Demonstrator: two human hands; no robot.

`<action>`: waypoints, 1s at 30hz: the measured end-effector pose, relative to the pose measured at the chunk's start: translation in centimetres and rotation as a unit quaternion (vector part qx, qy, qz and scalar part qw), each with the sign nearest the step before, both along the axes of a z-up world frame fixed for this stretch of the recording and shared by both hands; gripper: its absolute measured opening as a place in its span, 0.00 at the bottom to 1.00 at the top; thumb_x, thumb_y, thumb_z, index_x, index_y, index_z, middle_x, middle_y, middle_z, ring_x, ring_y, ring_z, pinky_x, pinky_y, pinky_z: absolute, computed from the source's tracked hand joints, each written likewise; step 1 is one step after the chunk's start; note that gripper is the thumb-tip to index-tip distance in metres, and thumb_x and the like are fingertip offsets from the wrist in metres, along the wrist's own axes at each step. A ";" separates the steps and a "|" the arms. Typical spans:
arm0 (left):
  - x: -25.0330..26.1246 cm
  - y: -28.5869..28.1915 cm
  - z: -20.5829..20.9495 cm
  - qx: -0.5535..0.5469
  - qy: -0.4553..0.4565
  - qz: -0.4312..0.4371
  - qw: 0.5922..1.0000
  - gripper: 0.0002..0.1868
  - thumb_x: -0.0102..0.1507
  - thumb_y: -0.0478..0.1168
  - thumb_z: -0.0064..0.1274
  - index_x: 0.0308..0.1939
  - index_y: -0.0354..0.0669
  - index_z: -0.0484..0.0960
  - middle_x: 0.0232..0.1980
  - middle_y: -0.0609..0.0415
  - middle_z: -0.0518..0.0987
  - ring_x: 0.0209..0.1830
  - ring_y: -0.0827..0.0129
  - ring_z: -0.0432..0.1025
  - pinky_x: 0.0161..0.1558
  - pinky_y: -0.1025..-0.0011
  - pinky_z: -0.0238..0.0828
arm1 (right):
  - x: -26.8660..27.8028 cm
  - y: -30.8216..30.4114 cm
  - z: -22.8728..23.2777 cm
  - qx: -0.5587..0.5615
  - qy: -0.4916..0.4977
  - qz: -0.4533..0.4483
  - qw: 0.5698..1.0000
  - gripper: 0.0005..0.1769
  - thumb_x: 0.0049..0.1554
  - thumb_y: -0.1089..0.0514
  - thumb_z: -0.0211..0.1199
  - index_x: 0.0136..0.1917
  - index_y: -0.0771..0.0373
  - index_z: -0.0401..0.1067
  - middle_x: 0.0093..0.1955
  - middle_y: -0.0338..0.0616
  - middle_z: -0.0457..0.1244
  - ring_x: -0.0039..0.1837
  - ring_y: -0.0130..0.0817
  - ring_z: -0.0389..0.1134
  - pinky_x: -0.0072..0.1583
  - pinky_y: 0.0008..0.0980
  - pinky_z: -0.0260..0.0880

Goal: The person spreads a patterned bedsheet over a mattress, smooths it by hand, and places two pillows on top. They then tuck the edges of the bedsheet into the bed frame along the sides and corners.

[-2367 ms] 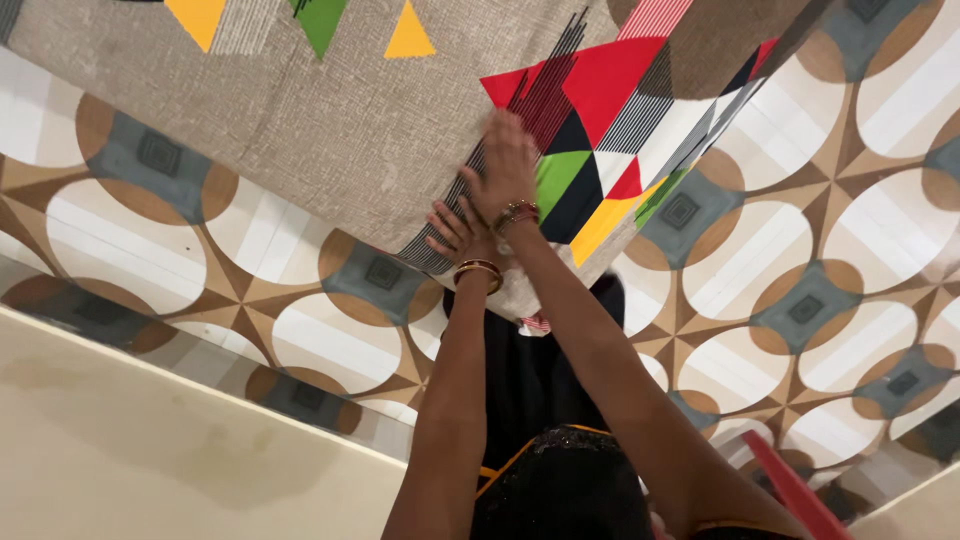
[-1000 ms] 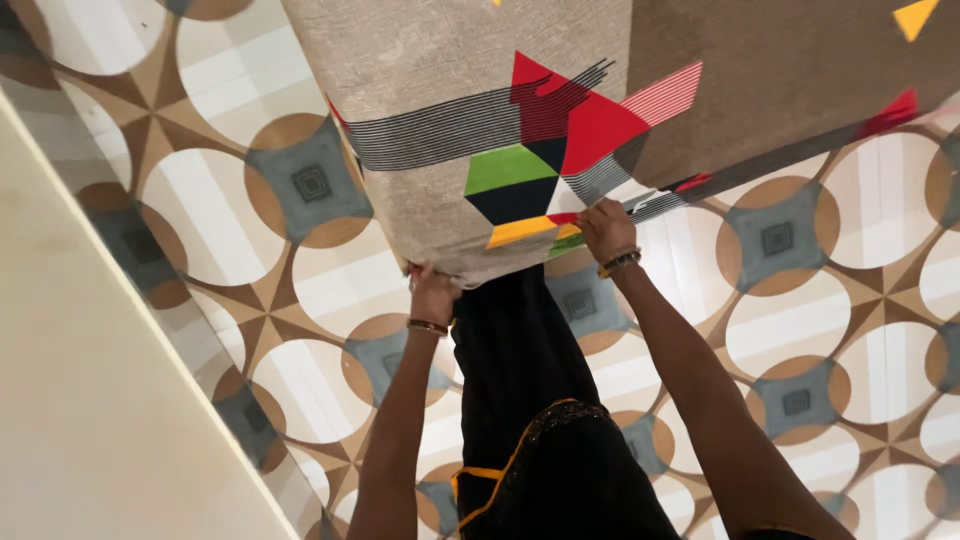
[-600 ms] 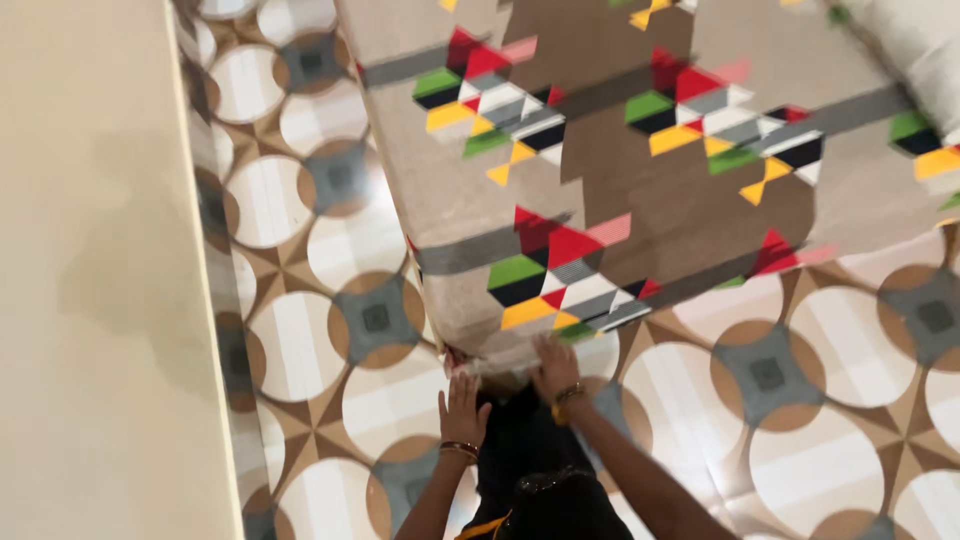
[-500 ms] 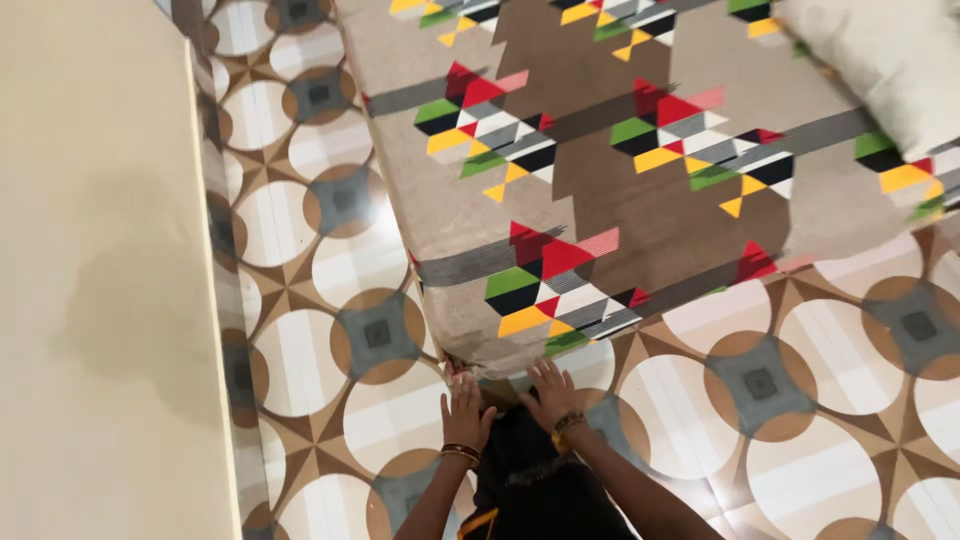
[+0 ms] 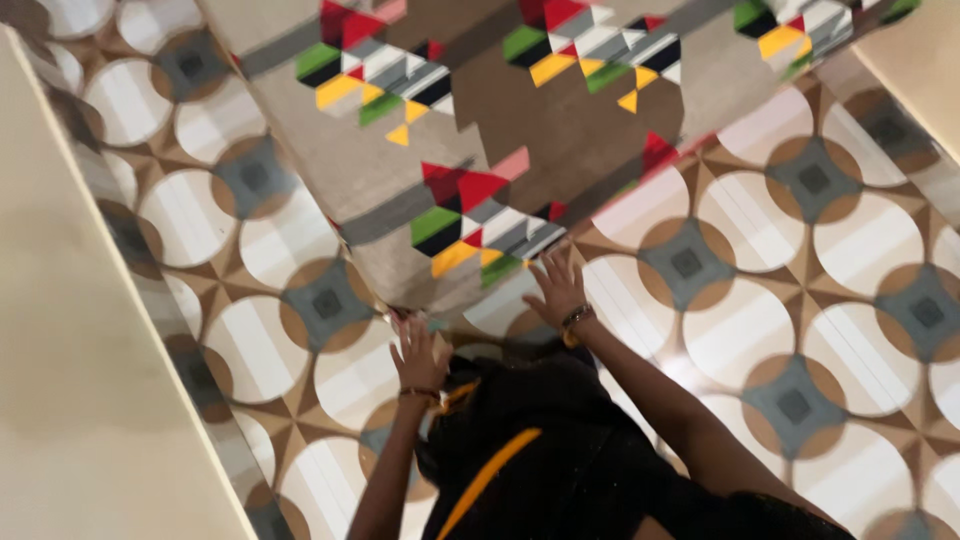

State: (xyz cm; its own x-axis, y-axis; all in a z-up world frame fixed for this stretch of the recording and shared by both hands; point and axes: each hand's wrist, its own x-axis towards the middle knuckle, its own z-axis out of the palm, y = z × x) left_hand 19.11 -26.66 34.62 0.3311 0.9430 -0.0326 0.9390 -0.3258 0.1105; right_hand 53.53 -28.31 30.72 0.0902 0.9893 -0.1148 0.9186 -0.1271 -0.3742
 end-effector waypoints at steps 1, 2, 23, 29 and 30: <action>0.7 0.3 -0.5 0.002 -0.003 -0.003 1.000 0.46 0.62 0.66 0.47 0.78 0.46 0.57 0.82 0.50 0.53 0.83 0.52 0.43 0.73 0.37 0.37 | 1.4 0.0 -0.1 0.006 -0.005 -0.003 1.000 0.45 0.58 0.28 0.55 0.80 0.47 0.52 0.86 0.44 0.39 0.86 0.44 0.31 0.78 0.63 0.30; 1.8 0.5 -1.0 0.034 -0.018 -0.017 0.999 0.46 0.63 0.66 0.46 0.78 0.44 0.58 0.82 0.50 0.54 0.84 0.53 0.45 0.75 0.38 0.37 | 3.0 0.4 -0.1 0.013 -0.010 0.000 1.000 0.45 0.58 0.28 0.55 0.81 0.49 0.51 0.85 0.46 0.39 0.86 0.44 0.32 0.77 0.63 0.30; 20.8 2.8 -3.5 -0.109 0.028 0.020 0.993 0.48 0.63 0.68 0.46 0.78 0.41 0.57 0.84 0.44 0.39 0.84 0.47 0.31 0.74 0.35 0.23 | 23.0 7.7 -2.5 -0.057 -0.035 0.164 0.984 0.44 0.55 0.28 0.58 0.78 0.49 0.58 0.84 0.49 0.42 0.86 0.50 0.32 0.76 0.69 0.33; 17.8 3.9 -5.2 -0.161 0.052 0.020 0.985 0.50 0.62 0.66 0.51 0.80 0.44 0.51 0.85 0.44 0.38 0.85 0.49 0.29 0.76 0.37 0.23 | 17.3 11.4 -4.5 -0.068 -0.028 0.177 0.981 0.43 0.56 0.27 0.58 0.77 0.48 0.59 0.85 0.47 0.42 0.86 0.49 0.34 0.78 0.66 0.34; 17.2 4.8 -5.3 -0.196 0.063 0.025 0.978 0.50 0.63 0.66 0.51 0.80 0.44 0.50 0.85 0.44 0.37 0.85 0.50 0.29 0.76 0.37 0.23 | 16.7 11.7 -4.5 -0.077 -0.033 0.181 0.980 0.42 0.57 0.27 0.58 0.76 0.48 0.59 0.86 0.47 0.42 0.87 0.48 0.35 0.79 0.65 0.34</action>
State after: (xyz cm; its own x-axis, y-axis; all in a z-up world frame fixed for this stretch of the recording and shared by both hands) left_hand 36.27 -21.84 29.32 0.2543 0.8653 -0.4320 0.9670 -0.2348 0.0989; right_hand 70.21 -16.62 26.25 -0.2507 0.9296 -0.2703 0.9357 0.1612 -0.3137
